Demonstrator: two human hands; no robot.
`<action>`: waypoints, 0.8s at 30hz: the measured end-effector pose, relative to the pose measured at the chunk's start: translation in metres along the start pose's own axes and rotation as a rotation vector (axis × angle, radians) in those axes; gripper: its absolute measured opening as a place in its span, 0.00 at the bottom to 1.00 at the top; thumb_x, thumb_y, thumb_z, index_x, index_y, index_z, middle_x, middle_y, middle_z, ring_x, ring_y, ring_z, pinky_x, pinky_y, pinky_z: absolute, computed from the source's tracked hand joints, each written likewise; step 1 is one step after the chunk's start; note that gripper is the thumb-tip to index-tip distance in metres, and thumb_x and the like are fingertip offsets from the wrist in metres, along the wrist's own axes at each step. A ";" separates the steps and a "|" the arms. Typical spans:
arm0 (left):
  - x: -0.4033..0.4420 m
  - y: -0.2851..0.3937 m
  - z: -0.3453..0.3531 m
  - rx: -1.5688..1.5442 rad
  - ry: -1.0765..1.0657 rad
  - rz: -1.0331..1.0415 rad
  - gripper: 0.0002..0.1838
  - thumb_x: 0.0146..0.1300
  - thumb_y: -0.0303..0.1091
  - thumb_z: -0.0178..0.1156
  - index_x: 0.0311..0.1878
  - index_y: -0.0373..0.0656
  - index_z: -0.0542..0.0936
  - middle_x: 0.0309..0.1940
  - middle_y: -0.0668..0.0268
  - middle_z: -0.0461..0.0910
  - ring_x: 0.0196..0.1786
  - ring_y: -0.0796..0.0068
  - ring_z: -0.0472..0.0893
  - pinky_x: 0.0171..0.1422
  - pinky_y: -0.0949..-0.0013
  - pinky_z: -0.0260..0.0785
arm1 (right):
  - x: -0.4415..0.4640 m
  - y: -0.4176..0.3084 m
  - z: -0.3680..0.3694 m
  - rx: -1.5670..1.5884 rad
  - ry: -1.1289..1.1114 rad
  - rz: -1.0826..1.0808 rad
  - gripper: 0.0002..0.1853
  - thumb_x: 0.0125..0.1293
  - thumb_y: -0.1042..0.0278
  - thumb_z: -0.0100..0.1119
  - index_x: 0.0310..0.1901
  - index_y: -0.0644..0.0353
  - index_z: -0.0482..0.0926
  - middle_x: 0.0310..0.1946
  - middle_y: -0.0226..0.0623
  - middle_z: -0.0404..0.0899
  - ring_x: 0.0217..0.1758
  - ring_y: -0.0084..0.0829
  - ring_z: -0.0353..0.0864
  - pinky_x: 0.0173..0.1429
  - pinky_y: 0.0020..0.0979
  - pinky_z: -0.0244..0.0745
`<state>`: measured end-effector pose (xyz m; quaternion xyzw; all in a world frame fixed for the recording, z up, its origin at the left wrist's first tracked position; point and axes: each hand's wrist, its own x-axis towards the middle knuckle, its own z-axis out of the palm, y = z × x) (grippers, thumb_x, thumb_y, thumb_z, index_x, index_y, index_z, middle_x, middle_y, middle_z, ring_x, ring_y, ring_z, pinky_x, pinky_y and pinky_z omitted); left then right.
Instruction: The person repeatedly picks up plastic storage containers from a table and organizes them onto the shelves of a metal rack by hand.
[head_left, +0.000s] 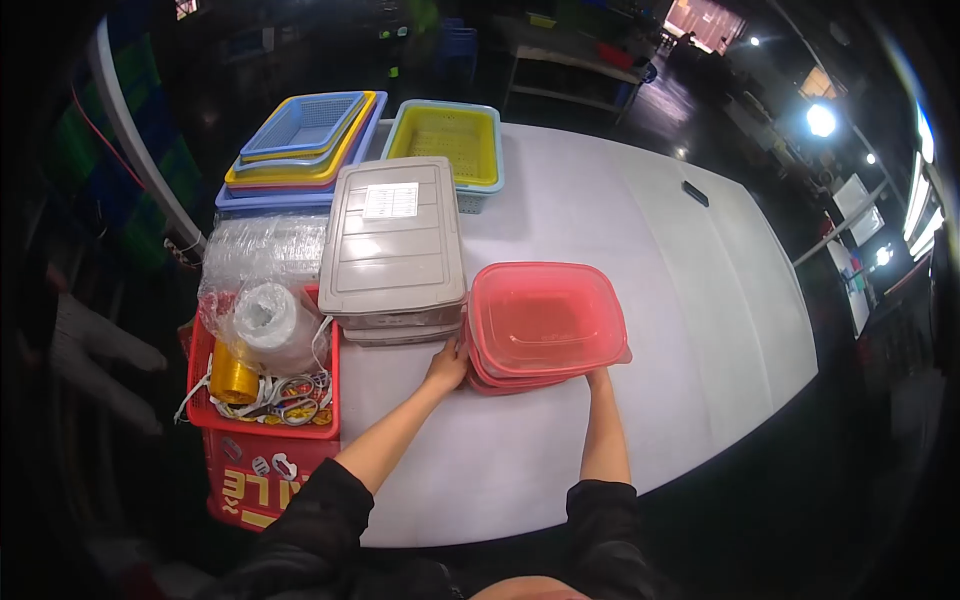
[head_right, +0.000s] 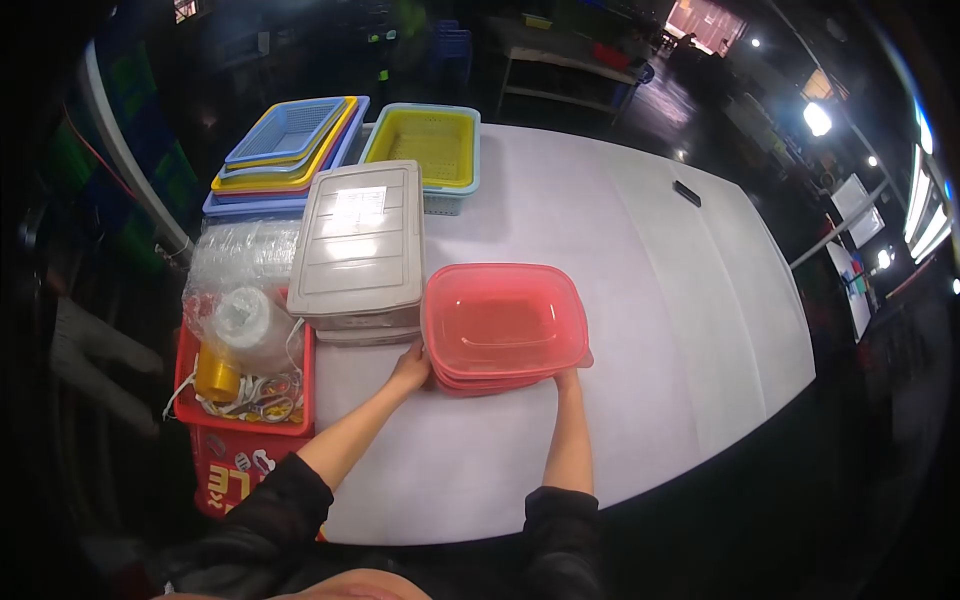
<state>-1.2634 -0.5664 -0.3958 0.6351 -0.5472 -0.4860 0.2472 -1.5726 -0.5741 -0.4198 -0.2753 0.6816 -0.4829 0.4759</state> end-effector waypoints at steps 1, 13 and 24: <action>0.003 -0.001 0.006 0.045 0.033 0.023 0.25 0.65 0.48 0.44 0.61 0.44 0.64 0.46 0.43 0.75 0.49 0.44 0.75 0.52 0.53 0.68 | 0.003 0.004 0.000 0.016 -0.018 0.003 0.20 0.66 0.57 0.49 0.50 0.65 0.73 0.43 0.41 0.77 0.44 0.31 0.77 0.45 0.32 0.74; -0.123 -0.059 0.000 0.217 0.023 0.239 0.26 0.59 0.48 0.52 0.53 0.38 0.69 0.32 0.44 0.78 0.37 0.41 0.77 0.43 0.49 0.67 | -0.155 0.098 -0.017 -0.029 0.108 -0.138 0.21 0.66 0.55 0.50 0.52 0.65 0.71 0.45 0.41 0.75 0.47 0.31 0.75 0.47 0.33 0.73; -0.405 -0.180 -0.095 0.030 0.244 0.245 0.20 0.62 0.40 0.51 0.55 0.43 0.70 0.36 0.47 0.78 0.39 0.44 0.78 0.43 0.51 0.69 | -0.445 0.166 0.048 -0.326 -0.200 -0.324 0.23 0.65 0.54 0.50 0.53 0.65 0.69 0.47 0.41 0.74 0.49 0.32 0.74 0.49 0.34 0.71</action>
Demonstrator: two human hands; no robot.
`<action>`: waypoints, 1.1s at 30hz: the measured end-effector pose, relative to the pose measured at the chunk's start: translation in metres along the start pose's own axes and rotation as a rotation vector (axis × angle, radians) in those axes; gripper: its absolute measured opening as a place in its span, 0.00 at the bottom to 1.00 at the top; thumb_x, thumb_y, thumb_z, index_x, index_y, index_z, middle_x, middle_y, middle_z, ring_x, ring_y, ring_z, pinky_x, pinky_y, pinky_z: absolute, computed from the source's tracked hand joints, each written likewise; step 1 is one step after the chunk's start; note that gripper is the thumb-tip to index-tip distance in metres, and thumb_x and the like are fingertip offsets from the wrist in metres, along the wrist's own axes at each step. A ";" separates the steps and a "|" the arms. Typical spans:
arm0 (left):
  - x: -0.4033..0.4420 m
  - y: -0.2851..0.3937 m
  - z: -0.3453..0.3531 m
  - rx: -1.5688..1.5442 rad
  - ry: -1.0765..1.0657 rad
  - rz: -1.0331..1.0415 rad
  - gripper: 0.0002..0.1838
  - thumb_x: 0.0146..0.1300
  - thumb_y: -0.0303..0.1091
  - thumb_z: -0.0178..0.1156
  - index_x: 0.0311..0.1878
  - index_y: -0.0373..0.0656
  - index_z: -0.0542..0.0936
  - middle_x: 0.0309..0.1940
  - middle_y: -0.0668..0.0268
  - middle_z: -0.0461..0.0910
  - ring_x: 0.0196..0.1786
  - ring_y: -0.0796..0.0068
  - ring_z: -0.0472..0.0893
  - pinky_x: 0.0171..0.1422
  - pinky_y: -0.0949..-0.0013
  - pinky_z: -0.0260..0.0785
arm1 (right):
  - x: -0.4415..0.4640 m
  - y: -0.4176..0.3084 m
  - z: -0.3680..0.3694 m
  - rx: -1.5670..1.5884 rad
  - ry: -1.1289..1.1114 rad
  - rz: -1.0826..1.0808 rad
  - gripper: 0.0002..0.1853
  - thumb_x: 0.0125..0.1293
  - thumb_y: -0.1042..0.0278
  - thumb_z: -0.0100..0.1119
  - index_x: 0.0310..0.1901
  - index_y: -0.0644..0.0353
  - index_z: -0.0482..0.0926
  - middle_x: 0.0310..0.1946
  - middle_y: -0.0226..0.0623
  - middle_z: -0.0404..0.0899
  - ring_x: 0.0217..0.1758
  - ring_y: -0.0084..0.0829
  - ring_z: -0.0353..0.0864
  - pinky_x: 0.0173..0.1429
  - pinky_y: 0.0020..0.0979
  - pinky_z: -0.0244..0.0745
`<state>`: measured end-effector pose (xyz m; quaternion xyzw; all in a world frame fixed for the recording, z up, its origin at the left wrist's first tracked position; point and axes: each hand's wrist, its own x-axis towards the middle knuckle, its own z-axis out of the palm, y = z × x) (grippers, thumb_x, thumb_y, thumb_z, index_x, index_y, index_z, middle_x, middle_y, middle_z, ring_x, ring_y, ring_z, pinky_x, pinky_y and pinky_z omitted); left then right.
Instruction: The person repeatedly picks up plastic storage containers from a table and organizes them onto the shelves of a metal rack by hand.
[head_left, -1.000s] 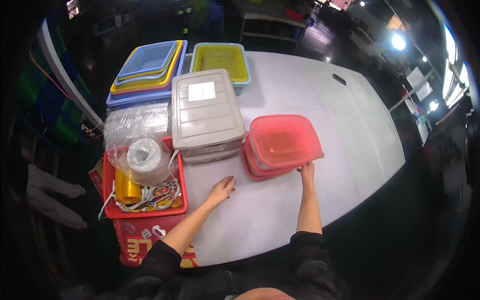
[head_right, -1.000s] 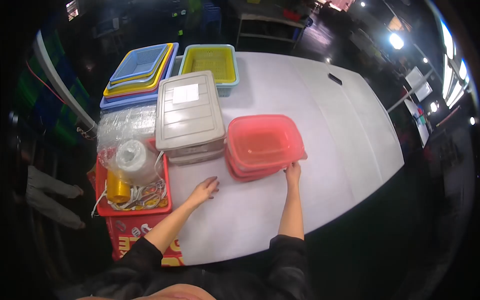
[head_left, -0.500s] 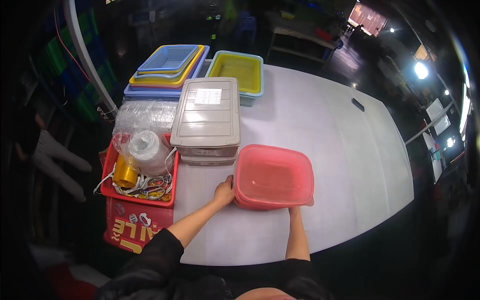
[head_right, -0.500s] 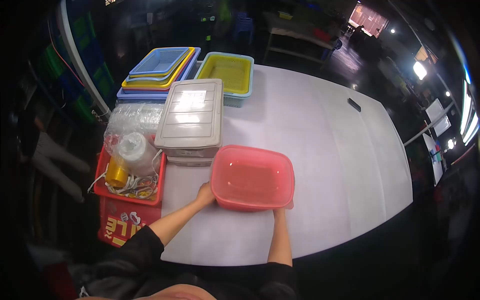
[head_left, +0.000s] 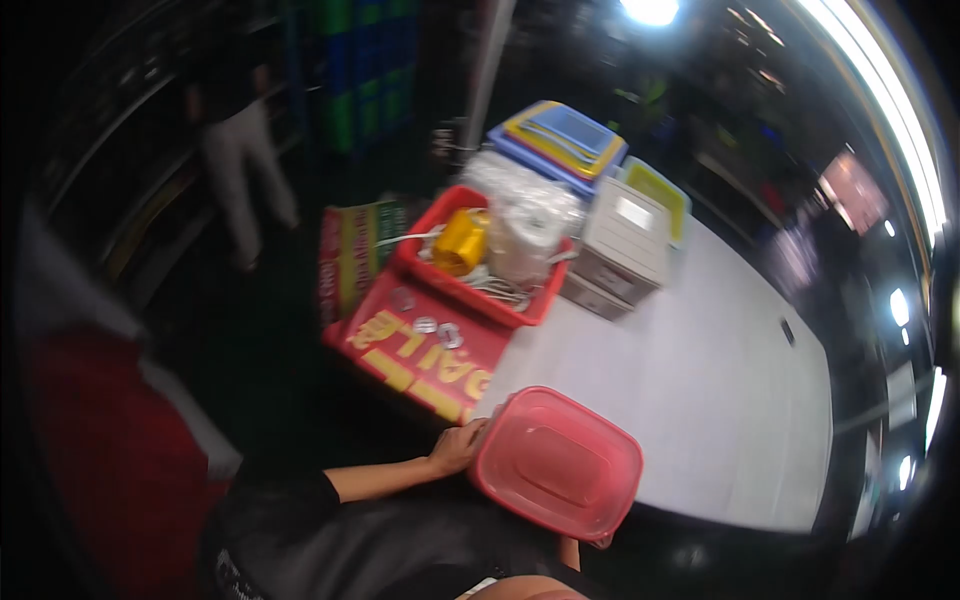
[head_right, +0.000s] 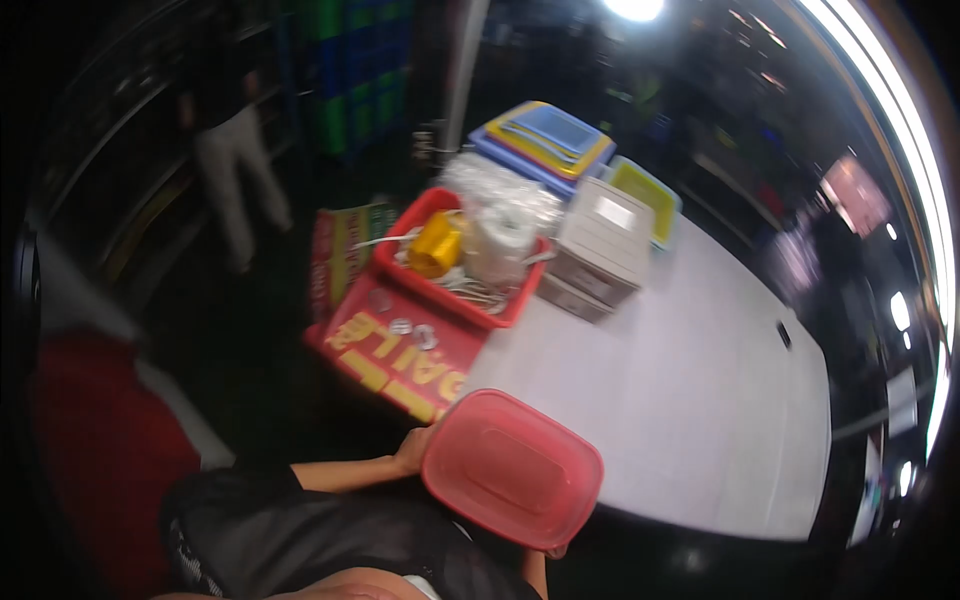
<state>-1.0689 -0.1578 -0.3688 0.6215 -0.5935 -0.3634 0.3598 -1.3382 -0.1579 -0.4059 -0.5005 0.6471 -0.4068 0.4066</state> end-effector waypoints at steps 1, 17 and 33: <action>-0.031 -0.003 -0.018 -0.049 0.085 -0.031 0.19 0.63 0.41 0.48 0.55 0.43 0.70 0.37 0.47 0.78 0.40 0.45 0.78 0.44 0.52 0.70 | -0.015 -0.008 0.017 -0.019 -0.083 -0.037 0.23 0.65 0.54 0.50 0.53 0.65 0.69 0.47 0.41 0.74 0.49 0.32 0.74 0.49 0.34 0.71; -0.364 -0.110 -0.342 -0.211 0.974 -0.470 0.24 0.64 0.51 0.46 0.54 0.43 0.73 0.41 0.52 0.79 0.45 0.54 0.79 0.48 0.62 0.70 | -0.232 -0.157 0.379 -0.047 -0.957 -0.419 0.26 0.65 0.51 0.50 0.56 0.65 0.67 0.50 0.41 0.71 0.52 0.33 0.71 0.53 0.35 0.69; -0.394 -0.267 -0.756 -0.074 1.554 -0.344 0.17 0.59 0.40 0.55 0.46 0.38 0.76 0.32 0.52 0.80 0.33 0.68 0.81 0.38 0.68 0.69 | -0.317 -0.399 0.871 0.065 -1.236 -0.835 0.29 0.64 0.49 0.50 0.58 0.65 0.65 0.53 0.41 0.69 0.55 0.34 0.69 0.56 0.36 0.67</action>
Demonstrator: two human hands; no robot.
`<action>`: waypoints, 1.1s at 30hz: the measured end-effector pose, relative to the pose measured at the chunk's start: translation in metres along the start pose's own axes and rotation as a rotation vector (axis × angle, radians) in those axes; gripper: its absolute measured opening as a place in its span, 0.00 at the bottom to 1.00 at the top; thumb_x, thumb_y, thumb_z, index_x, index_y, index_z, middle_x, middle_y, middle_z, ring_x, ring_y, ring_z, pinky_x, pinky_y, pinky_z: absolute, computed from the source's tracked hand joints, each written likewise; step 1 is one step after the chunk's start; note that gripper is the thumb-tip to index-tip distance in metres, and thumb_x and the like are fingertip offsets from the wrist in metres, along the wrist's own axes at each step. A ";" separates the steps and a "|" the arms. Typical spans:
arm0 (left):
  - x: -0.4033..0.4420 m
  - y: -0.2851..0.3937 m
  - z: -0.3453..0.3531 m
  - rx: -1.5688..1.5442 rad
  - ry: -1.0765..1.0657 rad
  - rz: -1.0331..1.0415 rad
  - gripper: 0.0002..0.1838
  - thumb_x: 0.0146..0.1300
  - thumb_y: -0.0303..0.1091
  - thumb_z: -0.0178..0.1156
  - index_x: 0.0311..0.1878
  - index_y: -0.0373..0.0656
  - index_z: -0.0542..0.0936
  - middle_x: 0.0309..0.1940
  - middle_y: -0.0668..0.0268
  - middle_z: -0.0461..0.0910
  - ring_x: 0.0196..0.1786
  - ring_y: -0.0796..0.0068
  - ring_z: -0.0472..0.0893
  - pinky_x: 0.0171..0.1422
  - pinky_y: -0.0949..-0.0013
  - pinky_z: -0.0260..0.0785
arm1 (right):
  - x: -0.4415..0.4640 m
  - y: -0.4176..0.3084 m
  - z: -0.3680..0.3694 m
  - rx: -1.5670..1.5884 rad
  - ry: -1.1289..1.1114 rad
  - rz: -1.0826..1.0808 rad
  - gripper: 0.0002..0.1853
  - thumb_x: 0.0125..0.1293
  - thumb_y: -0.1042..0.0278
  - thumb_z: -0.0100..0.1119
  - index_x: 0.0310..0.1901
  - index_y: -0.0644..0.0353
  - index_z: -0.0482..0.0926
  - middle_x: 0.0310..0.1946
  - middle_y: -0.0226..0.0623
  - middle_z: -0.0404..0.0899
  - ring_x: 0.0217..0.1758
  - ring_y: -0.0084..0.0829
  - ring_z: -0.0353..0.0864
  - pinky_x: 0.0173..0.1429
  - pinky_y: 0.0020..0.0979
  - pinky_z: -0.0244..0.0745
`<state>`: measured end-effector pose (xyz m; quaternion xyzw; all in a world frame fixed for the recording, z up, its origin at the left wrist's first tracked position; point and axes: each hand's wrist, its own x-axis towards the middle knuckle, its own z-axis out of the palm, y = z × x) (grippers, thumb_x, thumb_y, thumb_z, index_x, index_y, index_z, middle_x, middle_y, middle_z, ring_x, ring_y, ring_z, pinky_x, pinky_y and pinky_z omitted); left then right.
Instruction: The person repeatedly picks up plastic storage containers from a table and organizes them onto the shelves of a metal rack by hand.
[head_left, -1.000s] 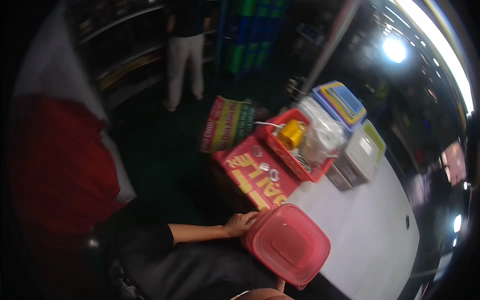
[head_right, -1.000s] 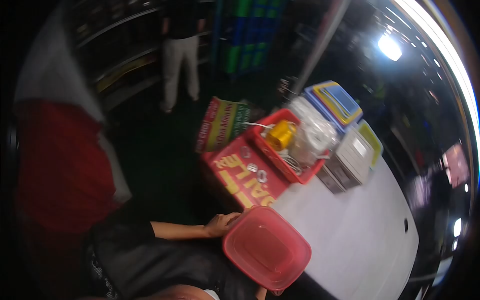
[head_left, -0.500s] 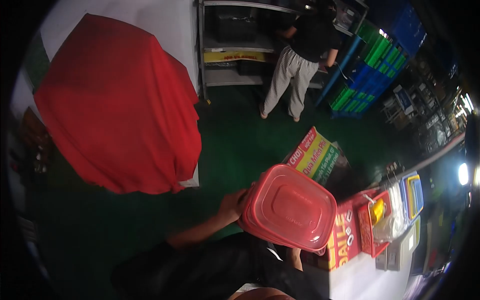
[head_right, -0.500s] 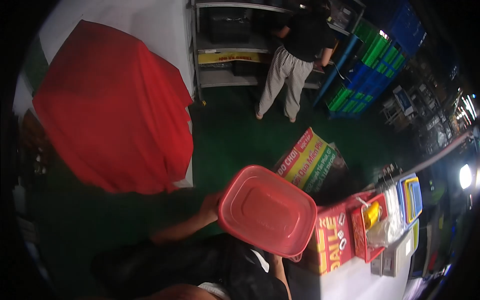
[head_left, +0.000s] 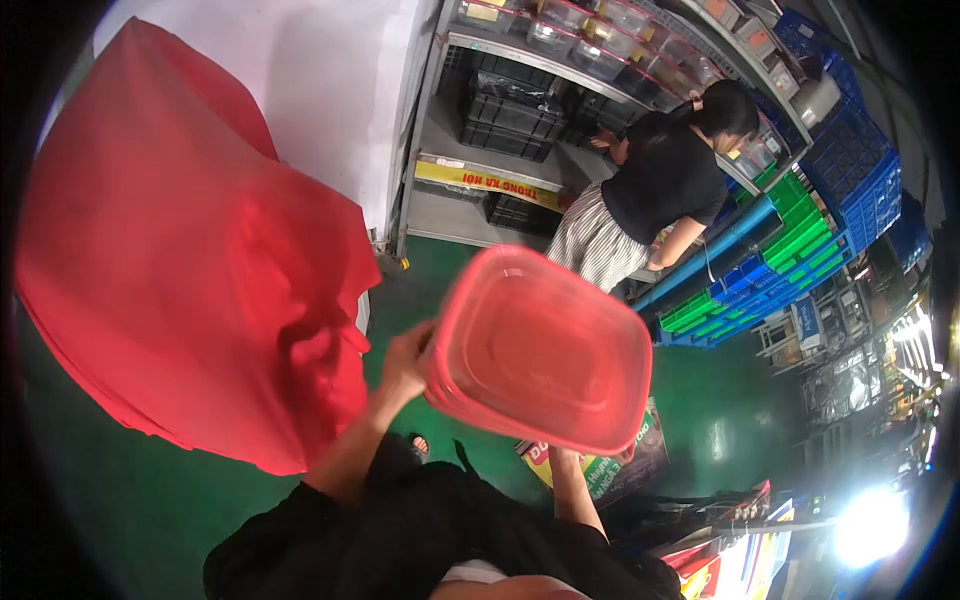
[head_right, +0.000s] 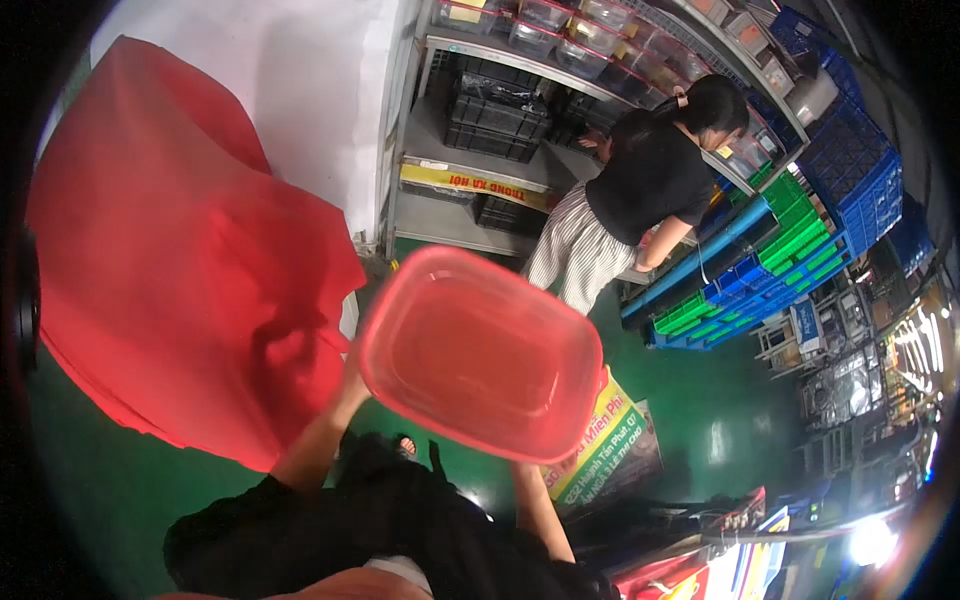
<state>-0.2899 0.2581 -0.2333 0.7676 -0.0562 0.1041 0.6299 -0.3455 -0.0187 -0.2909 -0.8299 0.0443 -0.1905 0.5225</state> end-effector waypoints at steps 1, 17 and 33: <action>0.025 -0.001 -0.002 -0.139 0.065 0.043 0.16 0.58 0.39 0.57 0.45 0.38 0.76 0.32 0.51 0.80 0.34 0.67 0.81 0.38 0.67 0.69 | 0.030 -0.006 0.009 0.007 -0.010 -0.034 0.29 0.64 0.49 0.50 0.58 0.65 0.65 0.53 0.41 0.69 0.55 0.34 0.68 0.56 0.36 0.67; 0.356 -0.025 -0.011 0.167 0.091 0.235 0.12 0.54 0.32 0.57 0.39 0.35 0.78 0.36 0.49 0.81 0.42 0.63 0.81 0.43 0.65 0.70 | 0.346 0.017 0.141 0.225 0.022 0.104 0.30 0.63 0.53 0.54 0.60 0.64 0.62 0.52 0.40 0.68 0.55 0.32 0.68 0.58 0.35 0.66; 0.712 0.088 -0.066 -0.041 0.285 0.101 0.18 0.59 0.32 0.49 0.46 0.27 0.75 0.35 0.58 0.80 0.35 0.72 0.79 0.39 0.72 0.69 | 0.755 -0.220 0.228 0.613 -0.088 -0.141 0.14 0.59 0.67 0.51 0.35 0.72 0.79 0.23 0.33 0.77 0.23 0.23 0.72 0.26 0.28 0.66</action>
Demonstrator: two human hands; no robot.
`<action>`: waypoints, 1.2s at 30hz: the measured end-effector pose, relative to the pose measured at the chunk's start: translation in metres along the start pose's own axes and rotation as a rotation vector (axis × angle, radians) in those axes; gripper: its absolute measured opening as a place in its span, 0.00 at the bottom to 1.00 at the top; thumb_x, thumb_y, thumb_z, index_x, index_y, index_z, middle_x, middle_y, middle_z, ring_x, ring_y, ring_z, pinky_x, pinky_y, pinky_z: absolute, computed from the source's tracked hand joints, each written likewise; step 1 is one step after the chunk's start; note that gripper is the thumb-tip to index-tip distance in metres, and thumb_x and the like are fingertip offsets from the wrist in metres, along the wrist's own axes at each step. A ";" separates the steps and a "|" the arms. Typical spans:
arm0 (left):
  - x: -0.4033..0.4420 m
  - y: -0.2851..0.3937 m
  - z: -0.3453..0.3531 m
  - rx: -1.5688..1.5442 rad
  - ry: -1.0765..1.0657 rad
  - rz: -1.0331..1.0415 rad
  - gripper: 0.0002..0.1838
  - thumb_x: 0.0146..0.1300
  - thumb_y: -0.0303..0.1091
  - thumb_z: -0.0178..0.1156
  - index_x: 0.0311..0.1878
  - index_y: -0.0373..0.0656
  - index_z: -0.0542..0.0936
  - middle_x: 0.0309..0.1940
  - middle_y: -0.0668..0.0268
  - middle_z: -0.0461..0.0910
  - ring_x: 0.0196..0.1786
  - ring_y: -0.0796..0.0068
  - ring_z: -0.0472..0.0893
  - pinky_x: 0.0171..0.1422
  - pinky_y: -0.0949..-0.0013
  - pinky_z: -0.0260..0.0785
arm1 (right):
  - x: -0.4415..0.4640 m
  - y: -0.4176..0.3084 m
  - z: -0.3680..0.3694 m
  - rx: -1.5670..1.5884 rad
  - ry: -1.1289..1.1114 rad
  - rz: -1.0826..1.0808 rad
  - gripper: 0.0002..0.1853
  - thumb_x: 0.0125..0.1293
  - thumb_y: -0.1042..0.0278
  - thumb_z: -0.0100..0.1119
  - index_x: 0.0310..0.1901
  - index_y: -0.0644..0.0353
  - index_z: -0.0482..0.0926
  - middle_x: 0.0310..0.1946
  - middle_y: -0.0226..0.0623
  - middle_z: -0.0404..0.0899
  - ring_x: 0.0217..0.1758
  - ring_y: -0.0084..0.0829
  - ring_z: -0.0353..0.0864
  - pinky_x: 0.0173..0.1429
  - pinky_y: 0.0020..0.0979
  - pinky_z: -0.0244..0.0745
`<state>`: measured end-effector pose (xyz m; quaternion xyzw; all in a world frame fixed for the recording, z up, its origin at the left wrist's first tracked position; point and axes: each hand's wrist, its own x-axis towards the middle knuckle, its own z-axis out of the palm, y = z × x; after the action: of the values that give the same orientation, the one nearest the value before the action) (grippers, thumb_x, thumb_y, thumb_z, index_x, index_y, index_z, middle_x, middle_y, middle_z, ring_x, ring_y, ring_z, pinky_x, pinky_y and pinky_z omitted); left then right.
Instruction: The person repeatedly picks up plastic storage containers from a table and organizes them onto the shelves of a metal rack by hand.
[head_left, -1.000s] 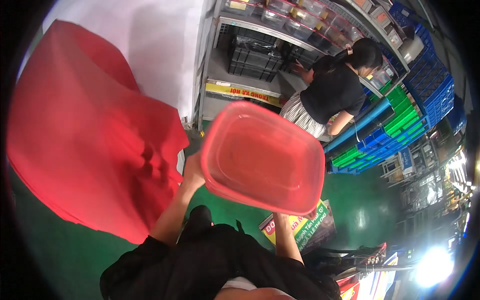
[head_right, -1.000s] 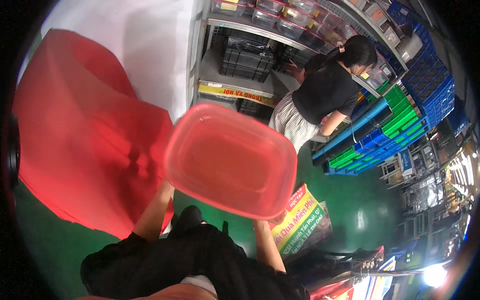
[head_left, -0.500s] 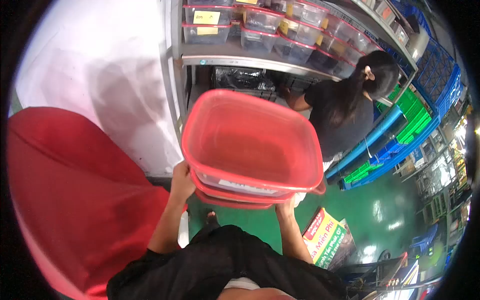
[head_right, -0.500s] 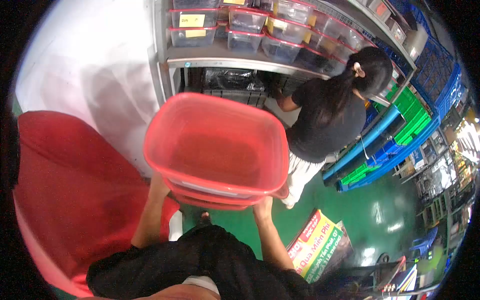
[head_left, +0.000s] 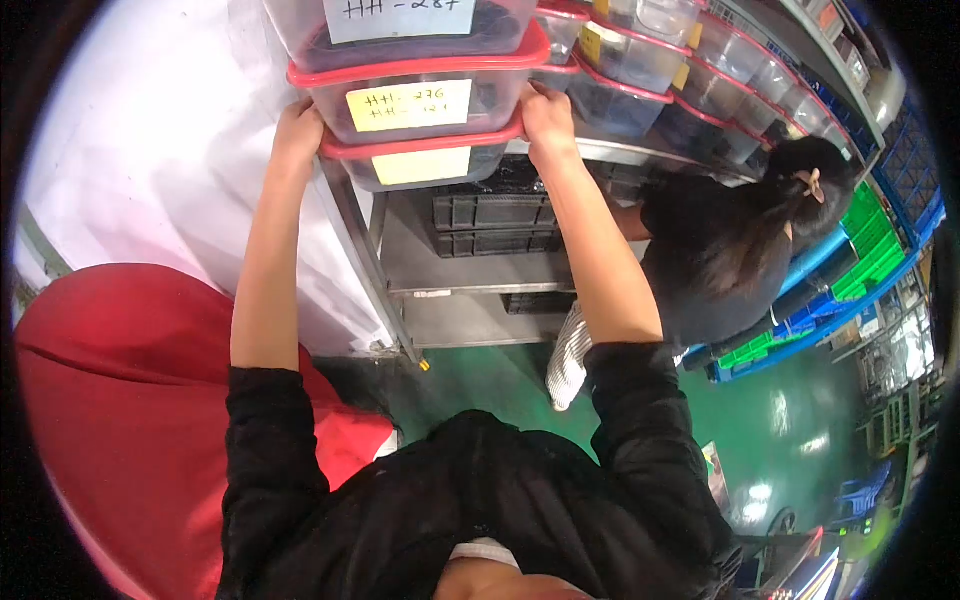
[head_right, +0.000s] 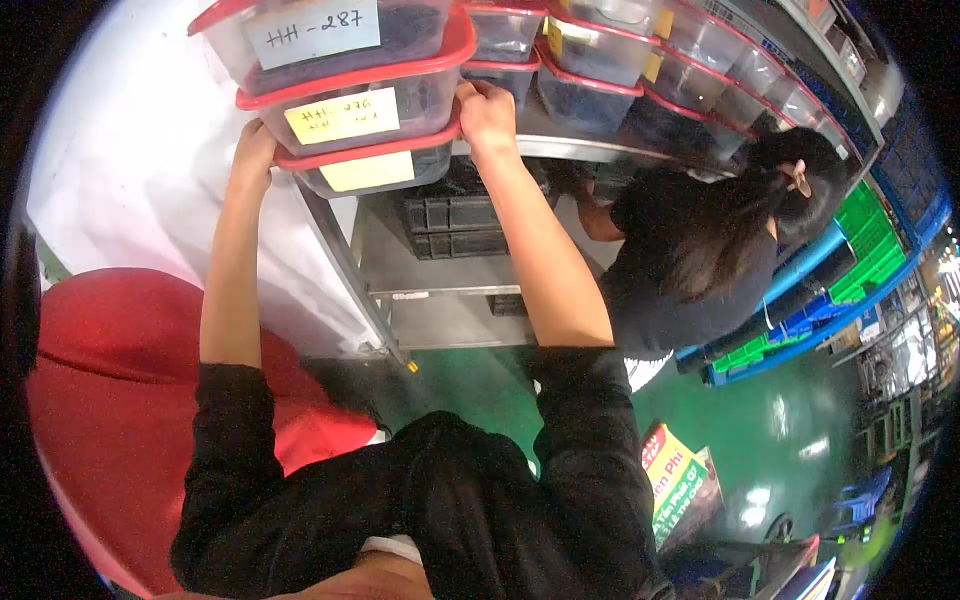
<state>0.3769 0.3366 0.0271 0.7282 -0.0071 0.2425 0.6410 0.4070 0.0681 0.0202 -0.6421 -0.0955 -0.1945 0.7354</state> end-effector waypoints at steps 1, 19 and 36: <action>0.009 -0.003 0.003 0.027 -0.003 0.009 0.18 0.59 0.32 0.49 0.46 0.26 0.75 0.35 0.57 0.80 0.35 0.72 0.79 0.39 0.72 0.69 | 0.017 0.009 0.005 -0.025 0.005 -0.015 0.13 0.59 0.68 0.51 0.35 0.71 0.79 0.22 0.34 0.77 0.21 0.24 0.72 0.24 0.29 0.66; -0.030 -0.060 0.039 -0.226 -0.035 0.263 0.37 0.62 0.44 0.56 0.68 0.37 0.52 0.64 0.56 0.59 0.65 0.66 0.60 0.68 0.66 0.50 | 0.104 0.064 0.036 -0.070 -0.033 0.072 0.10 0.58 0.71 0.52 0.25 0.68 0.77 0.14 0.36 0.71 0.10 0.25 0.63 0.13 0.30 0.50; -0.037 -0.071 0.020 -0.269 -0.067 0.139 0.42 0.53 0.42 0.65 0.66 0.36 0.56 0.59 0.59 0.65 0.62 0.66 0.62 0.67 0.64 0.49 | 0.048 0.025 0.028 0.109 -0.143 0.125 0.09 0.58 0.69 0.51 0.29 0.68 0.74 0.14 0.34 0.70 0.11 0.24 0.62 0.15 0.29 0.50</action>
<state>0.3736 0.3189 -0.0535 0.6412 -0.1113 0.2589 0.7137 0.4632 0.0904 0.0206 -0.6182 -0.1180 -0.0962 0.7711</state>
